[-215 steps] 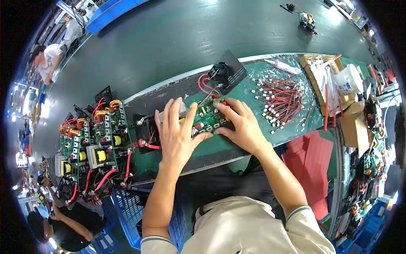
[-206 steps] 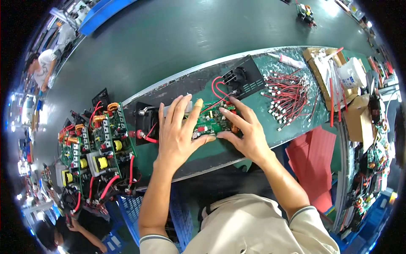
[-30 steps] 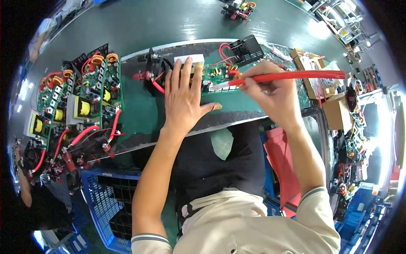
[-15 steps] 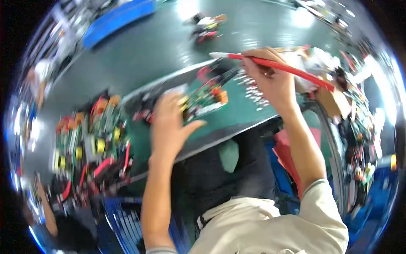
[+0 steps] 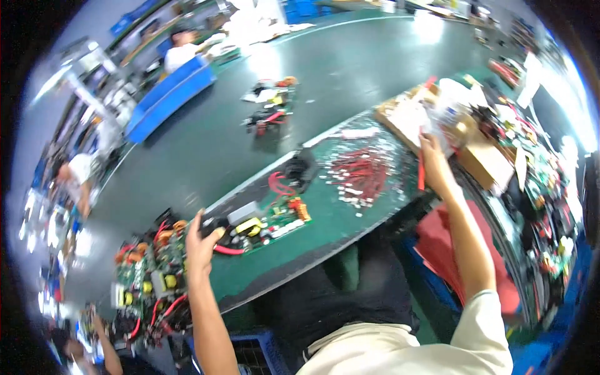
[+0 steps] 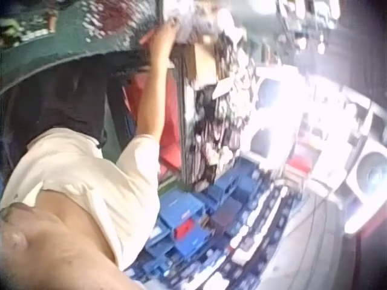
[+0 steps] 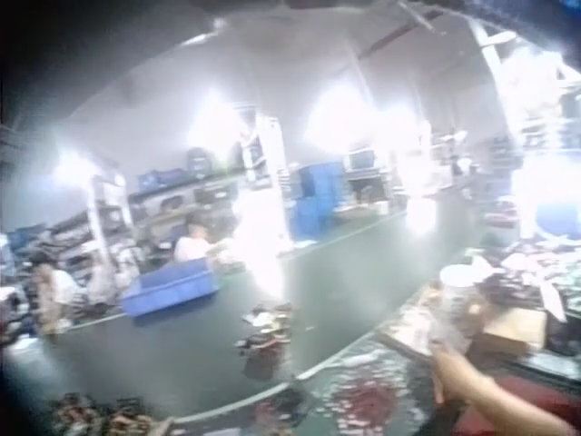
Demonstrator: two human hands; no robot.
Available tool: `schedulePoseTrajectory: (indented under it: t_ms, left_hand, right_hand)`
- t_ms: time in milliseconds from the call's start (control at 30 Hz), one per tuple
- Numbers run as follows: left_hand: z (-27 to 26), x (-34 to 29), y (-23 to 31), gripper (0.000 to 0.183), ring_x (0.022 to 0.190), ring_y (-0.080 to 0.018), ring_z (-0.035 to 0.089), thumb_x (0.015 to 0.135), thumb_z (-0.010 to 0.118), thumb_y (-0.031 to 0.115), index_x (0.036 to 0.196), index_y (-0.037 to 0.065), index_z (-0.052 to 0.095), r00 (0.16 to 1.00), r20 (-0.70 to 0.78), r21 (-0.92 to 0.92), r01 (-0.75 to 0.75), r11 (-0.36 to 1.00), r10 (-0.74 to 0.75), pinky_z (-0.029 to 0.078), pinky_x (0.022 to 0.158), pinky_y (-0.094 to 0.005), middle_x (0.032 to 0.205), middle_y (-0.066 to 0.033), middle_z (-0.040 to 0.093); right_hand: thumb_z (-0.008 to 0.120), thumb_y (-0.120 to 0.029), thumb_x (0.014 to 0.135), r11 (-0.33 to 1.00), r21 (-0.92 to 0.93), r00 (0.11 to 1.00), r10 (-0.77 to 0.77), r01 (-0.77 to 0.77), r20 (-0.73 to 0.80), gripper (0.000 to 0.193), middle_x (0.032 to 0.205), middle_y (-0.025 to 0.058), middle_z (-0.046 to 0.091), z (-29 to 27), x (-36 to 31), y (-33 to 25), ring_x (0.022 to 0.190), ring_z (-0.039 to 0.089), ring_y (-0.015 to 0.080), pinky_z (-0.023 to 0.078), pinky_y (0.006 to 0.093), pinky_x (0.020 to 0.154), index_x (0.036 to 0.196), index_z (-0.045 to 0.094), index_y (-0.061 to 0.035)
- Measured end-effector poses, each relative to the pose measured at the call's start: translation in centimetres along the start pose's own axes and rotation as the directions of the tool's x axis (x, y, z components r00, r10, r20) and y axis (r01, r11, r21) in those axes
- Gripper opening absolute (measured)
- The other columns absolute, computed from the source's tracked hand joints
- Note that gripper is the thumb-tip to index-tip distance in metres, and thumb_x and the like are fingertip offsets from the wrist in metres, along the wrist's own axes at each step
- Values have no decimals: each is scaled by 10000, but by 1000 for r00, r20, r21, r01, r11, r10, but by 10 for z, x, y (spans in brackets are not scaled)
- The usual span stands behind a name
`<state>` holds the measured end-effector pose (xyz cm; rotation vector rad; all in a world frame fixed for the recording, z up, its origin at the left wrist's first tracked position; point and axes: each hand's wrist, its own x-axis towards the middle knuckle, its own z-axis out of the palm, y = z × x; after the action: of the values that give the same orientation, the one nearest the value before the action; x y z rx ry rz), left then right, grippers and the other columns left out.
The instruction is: The recorder is assembling electronic components, specifically attaching fans and applying thermal paste to circuit boards on an assembly line.
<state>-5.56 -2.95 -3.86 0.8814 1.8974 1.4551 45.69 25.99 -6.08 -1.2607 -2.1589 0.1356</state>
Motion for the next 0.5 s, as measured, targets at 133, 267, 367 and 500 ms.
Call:
schedulePoseTrajectory:
  t_ms: [133, 267, 367, 500]
  left_hand:
    - [-14, 32, 56, 694, 985, -156, 623, 755, 725, -46, 1414, -4, 513, 992, -14, 51, -124, 991, 125, 506, 880, -295, 1139, -68, 656]
    - [-76, 85, 129, 728, 1001, -154, 621, 733, 732, -36, 1425, 4, 511, 985, -19, 276, -160, 948, 172, 505, 892, -296, 1146, -59, 659]
    - [-130, 135, 163, 729, 923, -150, 637, 744, 725, -10, 1438, 32, 508, 984, -42, 411, -140, 901, 173, 529, 822, -302, 1107, -49, 651]
    - [-190, 213, 132, 781, 841, -141, 627, 694, 750, 48, 1436, 24, 509, 969, -165, 450, -93, 888, 185, 520, 742, -292, 1061, -67, 656]
  right_hand:
    - [555, 45, 808, 969, -232, 987, -51, 86, 156, 428, 1322, 307, 519, -5, 28, 26, 1248, 495, 466, 434, 448, 1045, 1235, 588, 48]
    - [469, 89, 887, 994, 19, 990, -106, 108, -92, 375, 1207, 227, 606, -26, 29, -59, 1144, 583, 412, 464, 424, 988, 1237, 590, 27]
    - [552, 123, 852, 950, 259, 972, -126, 176, -198, 311, 1134, 204, 641, -17, -7, -126, 1066, 614, 387, 473, 434, 941, 1135, 623, 15]
    - [588, 150, 766, 836, 541, 996, -84, 92, -38, 280, 837, 139, 621, 23, -52, -184, 780, 611, 316, 479, 385, 691, 987, 646, -11]
